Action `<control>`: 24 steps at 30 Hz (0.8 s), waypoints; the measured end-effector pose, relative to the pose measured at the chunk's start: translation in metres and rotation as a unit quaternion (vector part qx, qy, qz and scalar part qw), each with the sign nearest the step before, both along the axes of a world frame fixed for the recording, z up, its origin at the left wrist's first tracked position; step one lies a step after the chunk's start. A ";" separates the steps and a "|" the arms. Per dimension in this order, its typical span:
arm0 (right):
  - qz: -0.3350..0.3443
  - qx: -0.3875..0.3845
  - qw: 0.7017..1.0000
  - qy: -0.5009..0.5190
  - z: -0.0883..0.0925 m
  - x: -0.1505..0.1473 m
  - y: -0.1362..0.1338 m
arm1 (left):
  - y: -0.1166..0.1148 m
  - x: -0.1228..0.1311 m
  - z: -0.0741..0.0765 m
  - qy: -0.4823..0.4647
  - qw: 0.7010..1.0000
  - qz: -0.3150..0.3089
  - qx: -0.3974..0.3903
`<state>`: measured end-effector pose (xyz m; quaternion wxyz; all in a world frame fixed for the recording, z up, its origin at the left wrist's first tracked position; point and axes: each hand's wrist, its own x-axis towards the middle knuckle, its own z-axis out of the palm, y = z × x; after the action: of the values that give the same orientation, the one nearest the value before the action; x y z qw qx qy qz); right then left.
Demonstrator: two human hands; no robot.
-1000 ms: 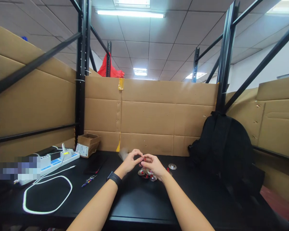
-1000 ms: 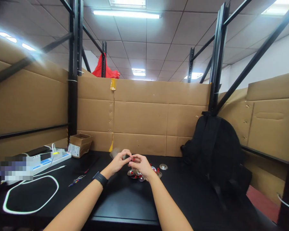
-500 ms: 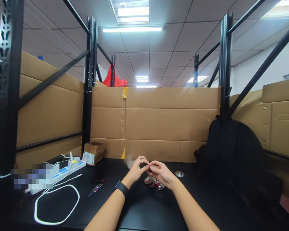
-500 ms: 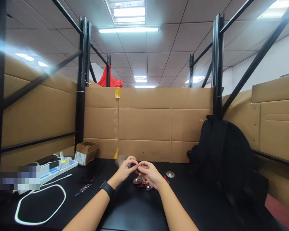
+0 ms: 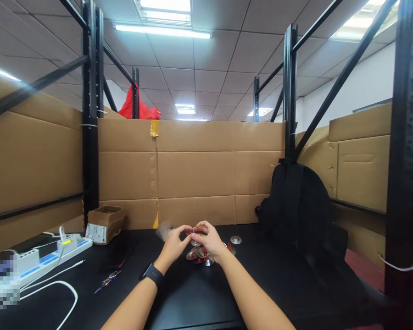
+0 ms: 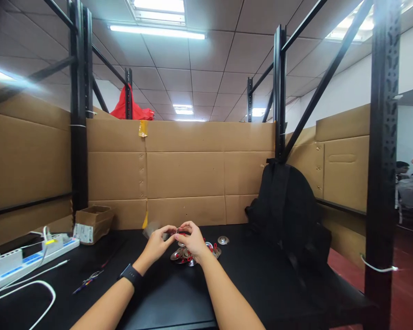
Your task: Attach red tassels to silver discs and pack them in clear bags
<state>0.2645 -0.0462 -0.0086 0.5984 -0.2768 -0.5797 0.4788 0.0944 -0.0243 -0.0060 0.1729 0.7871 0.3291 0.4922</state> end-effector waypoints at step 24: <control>-0.403 -0.077 0.747 -0.524 -0.014 0.136 0.035 | 0.020 -0.086 -0.002 0.309 0.895 0.293 -0.134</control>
<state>0.4009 -0.0113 -0.0230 0.3146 -0.7371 -0.5979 0.0161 0.0079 -0.0045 -0.0080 0.0142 0.7372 0.6440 0.2041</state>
